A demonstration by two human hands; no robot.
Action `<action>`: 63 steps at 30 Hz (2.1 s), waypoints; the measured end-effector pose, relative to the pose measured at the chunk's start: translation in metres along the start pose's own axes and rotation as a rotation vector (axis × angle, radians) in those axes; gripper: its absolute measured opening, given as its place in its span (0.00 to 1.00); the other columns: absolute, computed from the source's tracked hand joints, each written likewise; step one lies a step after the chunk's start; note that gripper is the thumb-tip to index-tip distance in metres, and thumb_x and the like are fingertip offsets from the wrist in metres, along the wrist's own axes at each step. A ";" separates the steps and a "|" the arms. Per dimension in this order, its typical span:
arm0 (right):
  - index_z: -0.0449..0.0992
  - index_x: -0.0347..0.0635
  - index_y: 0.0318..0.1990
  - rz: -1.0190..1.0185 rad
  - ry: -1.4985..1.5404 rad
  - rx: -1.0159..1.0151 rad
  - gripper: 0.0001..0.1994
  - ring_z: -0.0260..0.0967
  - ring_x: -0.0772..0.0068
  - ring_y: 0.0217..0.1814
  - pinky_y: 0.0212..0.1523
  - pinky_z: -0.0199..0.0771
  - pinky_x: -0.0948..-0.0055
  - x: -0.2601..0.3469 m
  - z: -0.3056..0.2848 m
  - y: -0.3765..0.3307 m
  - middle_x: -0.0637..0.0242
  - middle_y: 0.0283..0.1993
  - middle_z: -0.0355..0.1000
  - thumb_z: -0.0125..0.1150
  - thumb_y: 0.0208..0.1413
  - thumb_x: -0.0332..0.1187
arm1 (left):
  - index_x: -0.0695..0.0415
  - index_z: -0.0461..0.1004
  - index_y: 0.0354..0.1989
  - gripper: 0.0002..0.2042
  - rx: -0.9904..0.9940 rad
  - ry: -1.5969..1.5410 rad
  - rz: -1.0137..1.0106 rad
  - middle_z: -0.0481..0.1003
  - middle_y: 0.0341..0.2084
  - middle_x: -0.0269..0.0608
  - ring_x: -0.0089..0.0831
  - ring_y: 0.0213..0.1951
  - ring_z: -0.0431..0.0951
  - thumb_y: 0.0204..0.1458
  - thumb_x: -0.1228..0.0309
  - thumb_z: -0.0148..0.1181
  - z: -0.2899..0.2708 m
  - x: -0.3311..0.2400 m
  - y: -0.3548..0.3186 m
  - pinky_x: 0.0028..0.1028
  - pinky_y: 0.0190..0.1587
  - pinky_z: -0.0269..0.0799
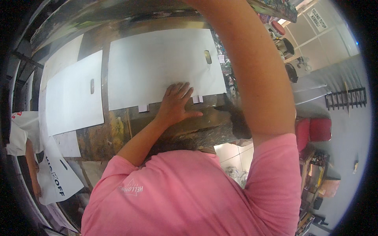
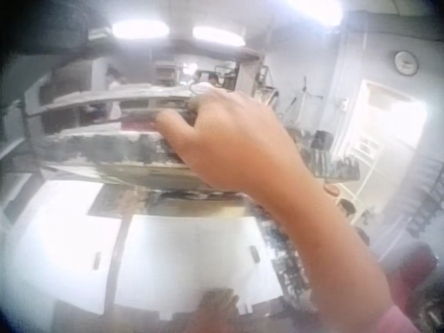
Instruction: The person is screen printing black logos onto white plastic bags by placing them one by one on a flat surface, lowering a screen over them, and dragging ink across the screen with a squeegee.
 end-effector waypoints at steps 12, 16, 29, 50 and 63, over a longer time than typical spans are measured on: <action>0.82 0.40 0.52 0.030 -0.060 0.081 0.23 0.76 0.47 0.45 0.50 0.71 0.49 0.023 0.027 -0.096 0.52 0.40 0.78 0.62 0.63 0.51 | 0.66 0.46 0.82 0.50 -0.707 -1.233 -0.369 0.80 0.50 0.47 0.27 0.46 0.82 0.57 0.71 0.77 -0.306 0.126 -0.094 0.31 0.52 0.82; 0.81 0.46 0.55 -0.056 0.157 0.482 0.20 0.70 0.52 0.53 0.55 0.67 0.52 0.017 0.095 -0.205 0.56 0.48 0.73 0.67 0.64 0.48 | 0.66 0.74 0.65 0.38 -0.458 -0.881 -0.696 0.85 0.48 0.43 0.29 0.50 0.84 0.41 0.81 0.84 -0.230 0.103 -0.145 0.30 0.56 0.82; 0.79 0.44 0.59 0.088 0.334 0.643 0.27 0.75 0.52 0.52 0.52 0.80 0.54 0.048 0.183 -0.314 0.61 0.49 0.77 0.76 0.53 0.42 | 0.55 0.82 0.54 0.51 -0.233 0.112 -0.684 0.71 0.43 0.38 0.43 0.50 0.70 0.15 0.39 0.87 -0.140 0.133 -0.208 0.45 0.56 0.60; 0.85 0.53 0.52 0.027 0.216 0.653 0.24 0.82 0.45 0.53 0.53 0.82 0.47 -0.137 0.400 -0.077 0.57 0.48 0.84 0.61 0.65 0.61 | 0.60 0.82 0.55 0.57 -0.295 0.061 -0.624 0.71 0.42 0.38 0.40 0.49 0.65 0.18 0.27 0.80 -0.144 0.134 -0.218 0.44 0.55 0.57; 0.81 0.47 0.48 0.167 0.389 0.702 0.16 0.78 0.44 0.46 0.49 0.76 0.46 0.017 0.112 -0.242 0.54 0.46 0.75 0.68 0.63 0.48 | 0.67 0.62 0.76 0.55 -0.738 -0.735 -0.606 0.73 0.65 0.46 0.36 0.63 0.76 0.40 0.64 0.90 -0.151 0.105 -0.195 0.35 0.65 0.74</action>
Point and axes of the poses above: each hand's wrist, its own y-axis towards the middle knuckle, its own z-axis out of the palm, x = y × z, the point moved 7 cm from there along y, towards the middle knuckle
